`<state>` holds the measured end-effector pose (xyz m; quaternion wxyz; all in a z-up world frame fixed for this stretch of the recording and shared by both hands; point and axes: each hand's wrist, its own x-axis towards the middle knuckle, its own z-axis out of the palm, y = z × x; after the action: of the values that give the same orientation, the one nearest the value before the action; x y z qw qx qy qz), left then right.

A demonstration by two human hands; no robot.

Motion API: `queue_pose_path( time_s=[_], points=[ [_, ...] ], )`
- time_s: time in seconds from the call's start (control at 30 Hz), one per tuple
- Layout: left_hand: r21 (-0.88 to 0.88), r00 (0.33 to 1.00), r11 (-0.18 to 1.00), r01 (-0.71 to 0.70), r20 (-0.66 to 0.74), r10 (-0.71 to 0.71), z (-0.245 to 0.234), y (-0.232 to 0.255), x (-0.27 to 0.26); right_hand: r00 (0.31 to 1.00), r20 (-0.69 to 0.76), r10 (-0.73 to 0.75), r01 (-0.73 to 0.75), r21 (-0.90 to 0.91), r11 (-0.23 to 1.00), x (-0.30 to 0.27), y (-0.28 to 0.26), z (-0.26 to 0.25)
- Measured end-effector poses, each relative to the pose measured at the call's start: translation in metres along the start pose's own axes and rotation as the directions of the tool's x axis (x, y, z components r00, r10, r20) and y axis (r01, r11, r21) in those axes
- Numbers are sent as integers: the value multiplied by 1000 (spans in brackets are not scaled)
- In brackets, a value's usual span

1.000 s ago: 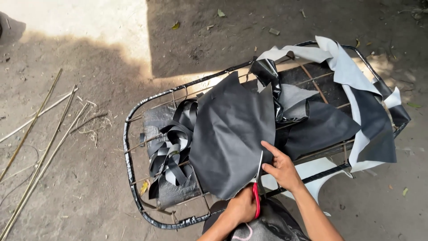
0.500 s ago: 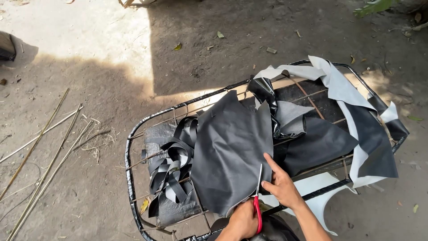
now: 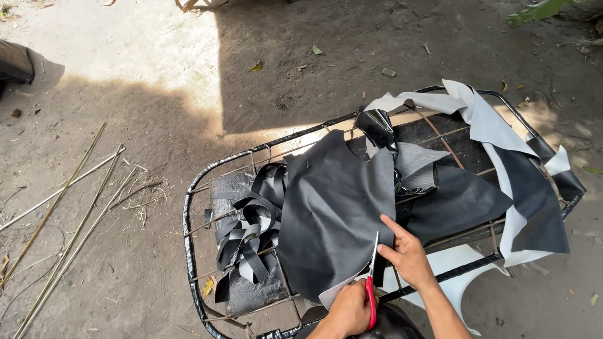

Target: Cutting strips of black and white vinyl material using scissors on a metal frame work surface.

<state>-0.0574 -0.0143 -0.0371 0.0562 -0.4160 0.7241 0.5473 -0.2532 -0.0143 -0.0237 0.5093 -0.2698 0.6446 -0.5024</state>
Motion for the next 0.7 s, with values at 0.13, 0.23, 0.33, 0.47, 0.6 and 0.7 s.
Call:
queue_pose_path(
  time_s=[0.13, 0.23, 0.33, 0.47, 0.6, 0.7],
  points=[
    [-39, 999, 999, 37, 29, -36, -16, 19, -6, 999, 9, 39, -39, 24, 999, -6, -19, 1],
    [7, 999, 999, -31, -23, 31, -1, -6, 14, 998, 45, 38, -23, -296, 955, -18, -25, 2],
    [33, 998, 998, -60, -30, 61, 1, -12, 14, 993, 116, 11, -7, -33, 999, -16, -21, 5],
    [30, 998, 998, -61, -14, 61, -8, 9, -1, 999, 38, 30, -23, -174, 984, -12, -16, -3],
    [-90, 999, 996, 25, 37, -22, -16, 28, -10, 999, -36, 16, -18, -57, 998, -2, -3, -14],
    [-125, 995, 989, 84, 58, -78, -23, 37, -9, 999, 22, 45, -45, -27, 999, -3, -9, -15]
  ],
)
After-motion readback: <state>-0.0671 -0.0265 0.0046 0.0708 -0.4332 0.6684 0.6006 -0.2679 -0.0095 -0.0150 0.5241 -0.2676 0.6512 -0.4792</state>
